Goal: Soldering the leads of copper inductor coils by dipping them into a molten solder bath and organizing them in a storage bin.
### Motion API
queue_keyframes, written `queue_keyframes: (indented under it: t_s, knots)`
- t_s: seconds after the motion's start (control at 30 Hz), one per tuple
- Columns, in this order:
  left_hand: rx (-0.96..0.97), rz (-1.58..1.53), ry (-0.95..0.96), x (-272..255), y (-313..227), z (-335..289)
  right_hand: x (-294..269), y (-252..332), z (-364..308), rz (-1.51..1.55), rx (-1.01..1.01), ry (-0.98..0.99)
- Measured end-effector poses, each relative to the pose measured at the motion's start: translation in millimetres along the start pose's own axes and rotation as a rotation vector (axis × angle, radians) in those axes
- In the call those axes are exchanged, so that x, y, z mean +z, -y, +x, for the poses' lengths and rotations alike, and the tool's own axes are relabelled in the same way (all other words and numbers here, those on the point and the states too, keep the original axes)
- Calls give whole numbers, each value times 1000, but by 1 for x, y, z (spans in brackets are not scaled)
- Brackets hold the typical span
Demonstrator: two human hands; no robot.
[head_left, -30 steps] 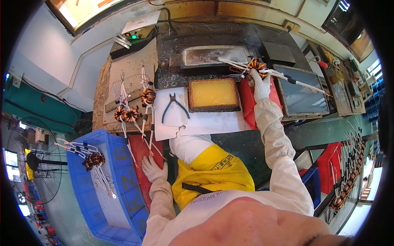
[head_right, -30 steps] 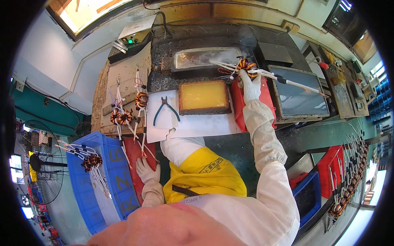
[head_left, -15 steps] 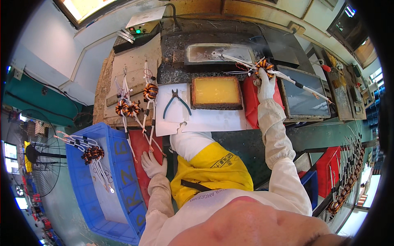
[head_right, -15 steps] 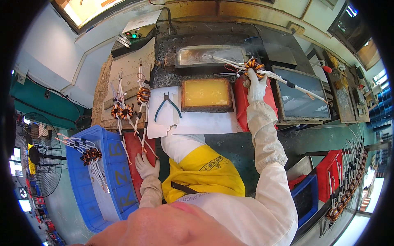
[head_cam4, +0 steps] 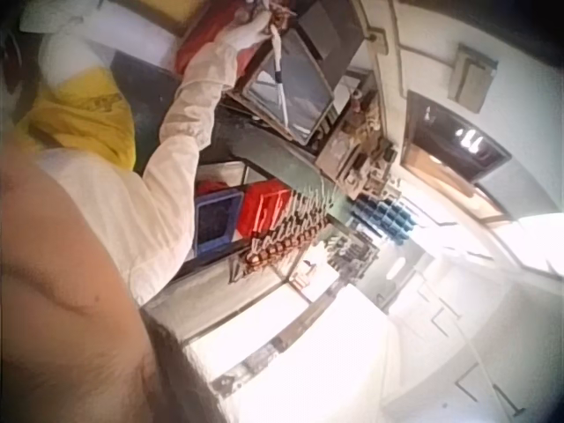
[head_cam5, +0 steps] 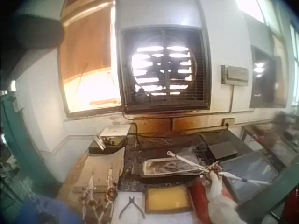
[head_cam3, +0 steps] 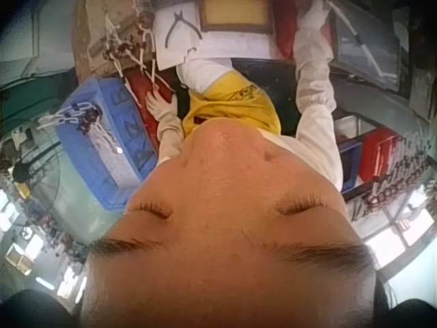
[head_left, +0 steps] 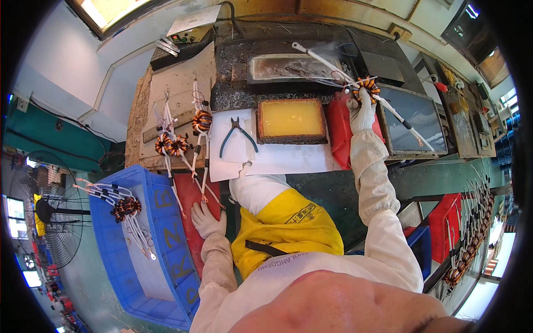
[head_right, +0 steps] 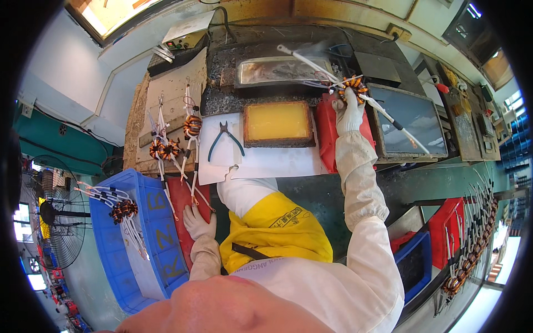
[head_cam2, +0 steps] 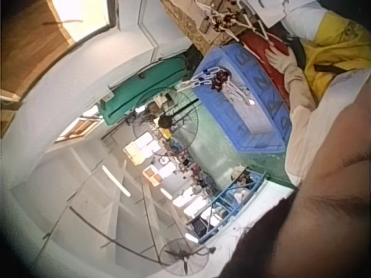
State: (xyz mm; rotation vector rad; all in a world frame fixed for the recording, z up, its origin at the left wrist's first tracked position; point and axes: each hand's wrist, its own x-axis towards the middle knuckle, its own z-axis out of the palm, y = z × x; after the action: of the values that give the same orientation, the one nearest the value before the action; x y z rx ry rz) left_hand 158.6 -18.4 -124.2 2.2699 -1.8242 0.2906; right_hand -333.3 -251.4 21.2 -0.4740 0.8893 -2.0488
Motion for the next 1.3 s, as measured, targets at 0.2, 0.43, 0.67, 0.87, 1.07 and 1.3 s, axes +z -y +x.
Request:
queue_keyframes:
  t_s: [0.2,0.43,0.67,0.87,1.07,1.3]
  knots:
    - [-7,7,2,1,2,0,-3,-2,5,192,-20,43]
    - [-6,15,-1,0,0,1,0,-2,1,145,-4,41]
    - [8,19,-27,0,0,0,-8,-10,7,52,15,106]
    - [-13,18,8,0,-1,0,-6,-15,7,-90,-45,143]
    - [-10,21,4,2,1,0,-3,-14,5,-165,-86,164]
    - [4,19,-14,3,2,-1,3,-10,4,-185,-58,165]
